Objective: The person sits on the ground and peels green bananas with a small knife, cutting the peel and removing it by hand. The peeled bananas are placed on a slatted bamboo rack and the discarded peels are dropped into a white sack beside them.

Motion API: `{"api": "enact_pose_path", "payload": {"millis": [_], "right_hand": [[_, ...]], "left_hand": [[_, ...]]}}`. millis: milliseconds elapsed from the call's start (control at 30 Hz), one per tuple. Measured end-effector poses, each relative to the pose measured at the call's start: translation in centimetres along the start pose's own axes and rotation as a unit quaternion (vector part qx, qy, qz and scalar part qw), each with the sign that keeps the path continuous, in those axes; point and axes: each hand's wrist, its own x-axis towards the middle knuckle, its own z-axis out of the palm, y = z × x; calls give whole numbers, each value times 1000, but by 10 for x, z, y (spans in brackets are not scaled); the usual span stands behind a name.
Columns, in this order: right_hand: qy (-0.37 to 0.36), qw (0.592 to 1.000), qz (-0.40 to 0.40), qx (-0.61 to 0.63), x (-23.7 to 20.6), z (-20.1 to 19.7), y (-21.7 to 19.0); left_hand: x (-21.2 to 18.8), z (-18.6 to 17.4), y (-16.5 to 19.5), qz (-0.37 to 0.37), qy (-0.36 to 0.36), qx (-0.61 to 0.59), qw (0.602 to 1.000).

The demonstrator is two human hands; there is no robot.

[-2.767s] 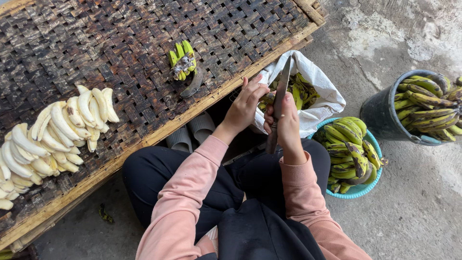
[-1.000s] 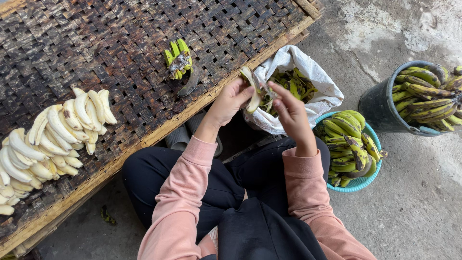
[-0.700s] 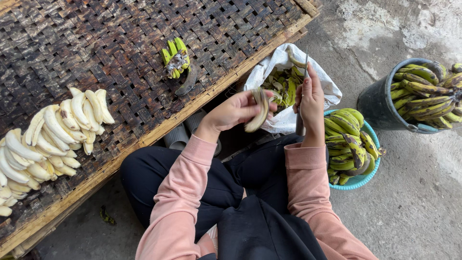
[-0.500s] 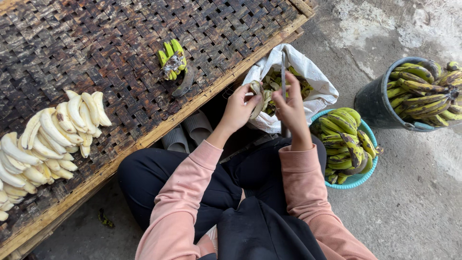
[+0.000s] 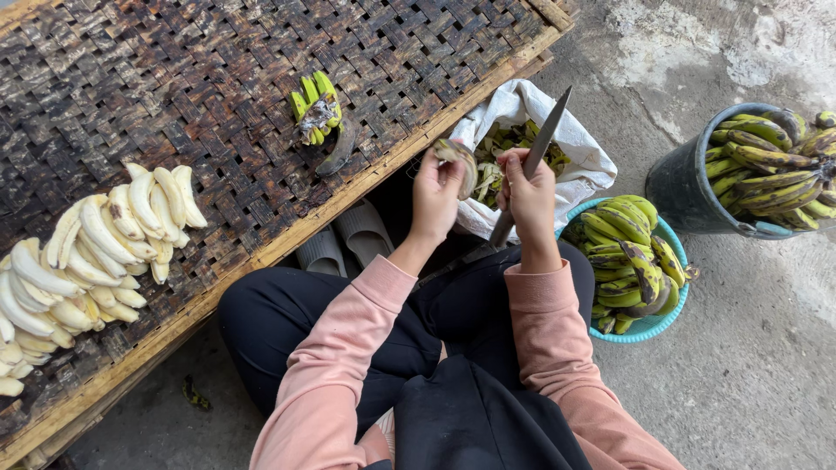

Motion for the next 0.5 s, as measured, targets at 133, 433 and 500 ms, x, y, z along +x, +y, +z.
{"api": "enact_pose_path", "payload": {"millis": [133, 433, 500], "right_hand": [[43, 954, -181, -237, 5, -6, -2], [-20, 906, -264, -330, -27, 41, -15], [-2, 891, -288, -350, -28, 43, -15]], "left_hand": [[5, -8, -10, -29, 36, -156, 987], [-13, 7, -16, -41, 59, -112, 991], [-16, 10, -15, -37, 63, -104, 992]]}}
